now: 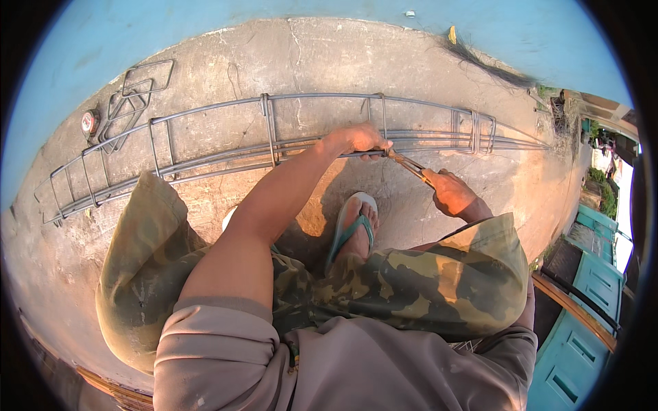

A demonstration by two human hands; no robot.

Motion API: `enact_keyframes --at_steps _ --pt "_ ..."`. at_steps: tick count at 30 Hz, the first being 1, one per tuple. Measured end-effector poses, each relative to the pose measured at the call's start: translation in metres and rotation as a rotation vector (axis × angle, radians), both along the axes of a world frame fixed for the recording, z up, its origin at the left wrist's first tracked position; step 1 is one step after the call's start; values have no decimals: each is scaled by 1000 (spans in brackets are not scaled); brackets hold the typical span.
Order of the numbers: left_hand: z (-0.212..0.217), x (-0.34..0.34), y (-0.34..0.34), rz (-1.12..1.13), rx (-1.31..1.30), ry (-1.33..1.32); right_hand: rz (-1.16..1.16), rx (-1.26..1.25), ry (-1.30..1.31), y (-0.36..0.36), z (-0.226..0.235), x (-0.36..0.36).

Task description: The person sits on the ground and ties a rebar cage using wire and pliers. They wrap wire around intersections of the rebar bars and twist it with pliers to secure the structure.

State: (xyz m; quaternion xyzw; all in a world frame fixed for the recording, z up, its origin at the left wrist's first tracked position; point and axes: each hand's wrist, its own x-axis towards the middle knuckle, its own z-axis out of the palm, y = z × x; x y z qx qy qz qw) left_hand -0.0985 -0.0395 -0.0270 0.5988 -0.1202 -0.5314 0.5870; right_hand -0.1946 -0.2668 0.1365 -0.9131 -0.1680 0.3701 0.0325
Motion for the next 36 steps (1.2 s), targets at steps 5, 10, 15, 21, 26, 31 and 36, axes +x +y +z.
enact_keyframes --at_steps 5,10,15,21,26,31,36 --pt "-7 4 -2 1 -22 1 -74 -73 235 20 15 22" --pt "15 7 1 -157 128 -143 -423 -39 463 28 26 24" --pt "28 -54 -3 268 183 -1046 -609 165 617 -4 15 5" --pt "15 -113 -10 384 171 -300 -238 38 258 0 3 14" --pt "10 -111 -26 451 66 -18 -210 -15 324 12 14 27" --pt "16 -117 -27 493 57 -261 -32 -72 126 5 6 11" --pt "20 -115 -21 463 71 -383 90 -251 3 30 14 6"
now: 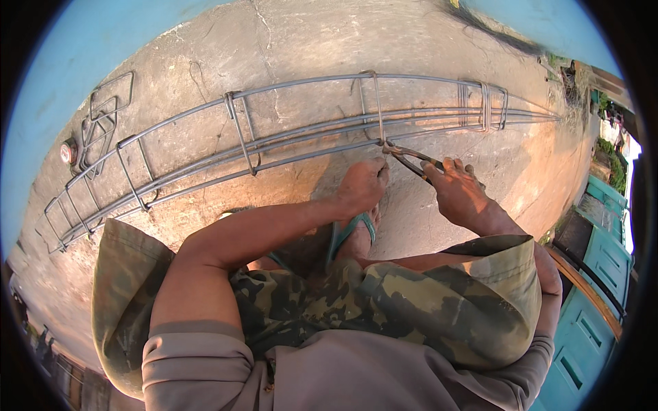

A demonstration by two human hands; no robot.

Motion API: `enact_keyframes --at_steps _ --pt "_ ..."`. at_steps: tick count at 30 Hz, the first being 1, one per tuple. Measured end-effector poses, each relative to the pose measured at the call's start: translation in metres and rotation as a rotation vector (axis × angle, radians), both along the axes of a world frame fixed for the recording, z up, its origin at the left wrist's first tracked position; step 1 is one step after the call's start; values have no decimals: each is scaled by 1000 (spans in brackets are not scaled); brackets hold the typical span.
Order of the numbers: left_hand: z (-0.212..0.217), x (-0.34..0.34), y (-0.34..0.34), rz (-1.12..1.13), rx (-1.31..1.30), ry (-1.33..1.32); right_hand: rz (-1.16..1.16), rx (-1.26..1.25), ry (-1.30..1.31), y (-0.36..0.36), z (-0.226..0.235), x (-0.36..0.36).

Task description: The person sits on the ground and ties a rebar cage using wire and pliers. They wrap wire around intersections of the rebar bars and twist it with pliers to secure the structure.

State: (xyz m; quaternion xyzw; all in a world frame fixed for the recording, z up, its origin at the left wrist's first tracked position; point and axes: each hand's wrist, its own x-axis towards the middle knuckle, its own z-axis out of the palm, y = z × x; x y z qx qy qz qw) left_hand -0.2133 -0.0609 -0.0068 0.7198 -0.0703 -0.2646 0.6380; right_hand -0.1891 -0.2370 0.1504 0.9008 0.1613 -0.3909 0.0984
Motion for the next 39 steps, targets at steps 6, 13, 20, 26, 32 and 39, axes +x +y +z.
enact_keyframes --at_steps 6,13,20,26,32,39 --pt "6 14 14 -139 -51 -13 -325 231 142 -12 -17 -16" --pt "-16 13 30 -62 -94 -883 -1176 576 521 -9 -31 -30" --pt "-2 9 -28 -210 202 -1140 -1600 971 831 -23 -41 -31" --pt "4 24 -56 -440 125 -983 -1040 418 558 -23 -16 -20" --pt "33 46 -71 -729 290 -566 -251 -34 -267 -24 -15 -61" --pt "-11 21 -71 -622 376 -1050 -452 320 -373 -35 -83 -99"
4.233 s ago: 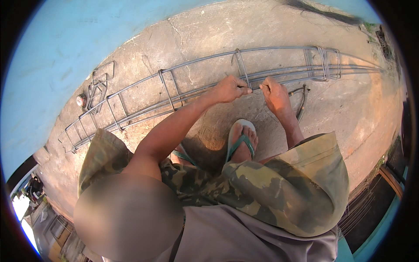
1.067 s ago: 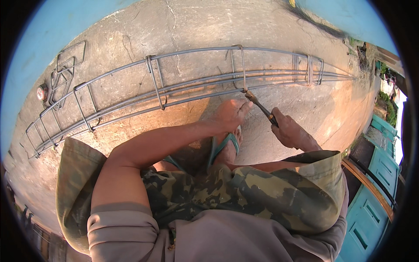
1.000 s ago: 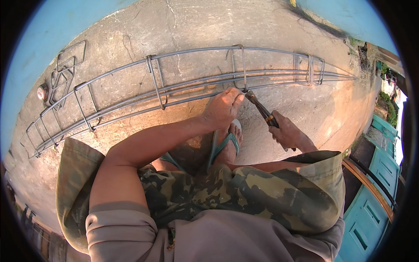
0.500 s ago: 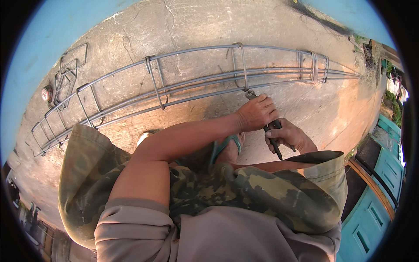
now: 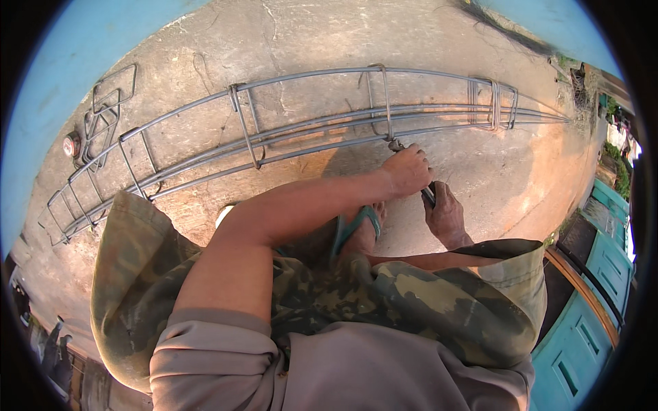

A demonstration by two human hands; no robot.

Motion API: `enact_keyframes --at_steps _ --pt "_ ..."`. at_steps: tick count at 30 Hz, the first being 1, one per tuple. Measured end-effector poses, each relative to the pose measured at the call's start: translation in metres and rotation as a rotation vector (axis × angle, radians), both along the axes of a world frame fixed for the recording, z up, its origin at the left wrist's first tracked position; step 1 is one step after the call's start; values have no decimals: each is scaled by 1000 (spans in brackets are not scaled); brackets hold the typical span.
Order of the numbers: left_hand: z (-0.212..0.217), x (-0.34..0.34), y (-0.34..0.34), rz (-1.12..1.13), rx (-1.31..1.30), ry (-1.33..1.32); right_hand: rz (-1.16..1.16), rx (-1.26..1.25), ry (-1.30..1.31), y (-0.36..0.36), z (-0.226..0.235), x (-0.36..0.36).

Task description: The person sits on the ground and ties a rebar cage using wire and pliers. They wrap wire around intersections of the rebar bars and twist it with pliers to secure the structure.

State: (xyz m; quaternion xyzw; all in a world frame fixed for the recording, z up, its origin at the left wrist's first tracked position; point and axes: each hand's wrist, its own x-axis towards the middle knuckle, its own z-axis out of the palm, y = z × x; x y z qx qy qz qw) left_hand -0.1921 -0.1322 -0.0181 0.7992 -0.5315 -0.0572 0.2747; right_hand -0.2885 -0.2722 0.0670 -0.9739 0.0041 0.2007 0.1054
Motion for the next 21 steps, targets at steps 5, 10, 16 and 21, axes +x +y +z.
enact_keyframes --at_steps 5,10,16,21 --pt "-5 -1 15 -116 -77 -95 -249 19 337 37 28 0" --pt "-5 7 37 -76 -494 -313 -598 451 535 44 9 -8" --pt "11 4 31 -225 -196 -45 -937 1028 938 19 47 15" --pt "39 29 15 -244 148 265 -136 54 308 29 76 33"
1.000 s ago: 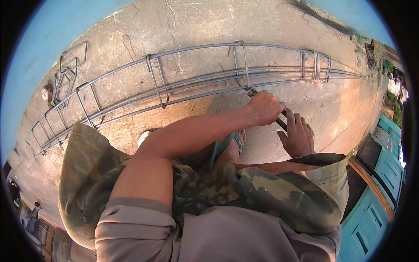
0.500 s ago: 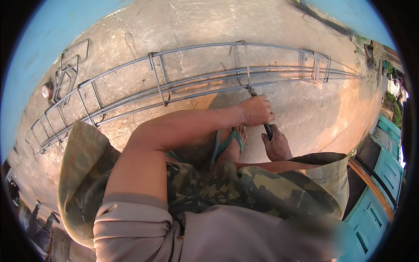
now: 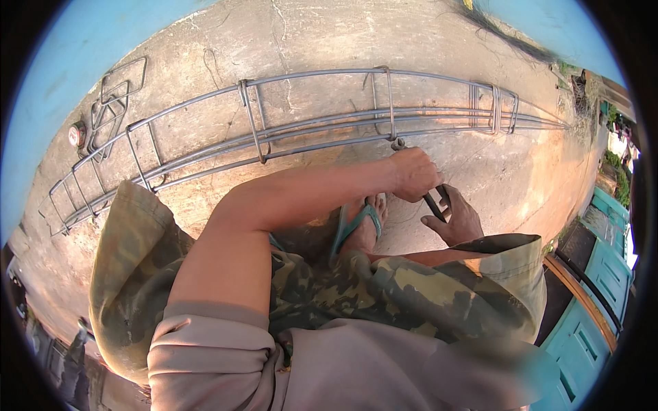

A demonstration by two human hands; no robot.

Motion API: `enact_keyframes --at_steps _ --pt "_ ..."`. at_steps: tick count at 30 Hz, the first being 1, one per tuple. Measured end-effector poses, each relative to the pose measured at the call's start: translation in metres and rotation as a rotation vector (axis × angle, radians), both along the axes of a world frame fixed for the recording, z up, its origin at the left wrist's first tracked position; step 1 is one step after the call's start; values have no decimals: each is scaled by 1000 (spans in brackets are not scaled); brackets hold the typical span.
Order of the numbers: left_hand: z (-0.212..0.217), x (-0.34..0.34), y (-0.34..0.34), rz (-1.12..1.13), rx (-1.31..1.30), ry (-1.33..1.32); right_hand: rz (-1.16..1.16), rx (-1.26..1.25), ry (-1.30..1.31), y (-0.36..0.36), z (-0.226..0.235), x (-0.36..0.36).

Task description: The person sits on the ground and ties a rebar cage using wire and pliers. They wrap wire around intersections of the rebar bars and twist it with pliers to secure the structure.

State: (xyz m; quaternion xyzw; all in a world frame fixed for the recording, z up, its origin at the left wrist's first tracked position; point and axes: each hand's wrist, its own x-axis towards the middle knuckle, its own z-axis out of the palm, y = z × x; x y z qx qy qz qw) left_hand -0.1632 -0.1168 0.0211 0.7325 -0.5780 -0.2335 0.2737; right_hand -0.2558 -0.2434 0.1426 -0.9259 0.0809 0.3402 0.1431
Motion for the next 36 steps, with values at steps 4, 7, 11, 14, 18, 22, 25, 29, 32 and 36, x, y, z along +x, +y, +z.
enact_keyframes --at_steps 4,7,11,14,18,22,25,29,32,36 --pt "25 13 -3 -194 207 47 80 -352 -129 -11 -29 -40" --pt "-34 -24 0 37 -171 -204 -179 -23 -7 -4 -59 -46" --pt "-38 -36 17 255 -705 -403 -897 650 456 -12 -55 -48" --pt "-37 -35 20 126 -503 -333 -1109 936 610 -5 -42 -40" --pt "-15 -25 -7 -103 -148 -119 -401 291 140 -15 -31 -44" --pt "10 1 -10 -115 178 56 -5 -99 -292 -12 -49 -38" --pt "-24 -20 -10 -39 -186 -193 -236 216 -26 -26 -60 -46" --pt "-34 -19 3 -10 -498 -243 -1091 1237 713 -33 -75 -55" --pt "-15 -9 4 -249 0 -46 -985 1246 608 -26 -66 -51" --pt "10 11 -23 -383 515 236 -517 671 160 -30 -70 -45"
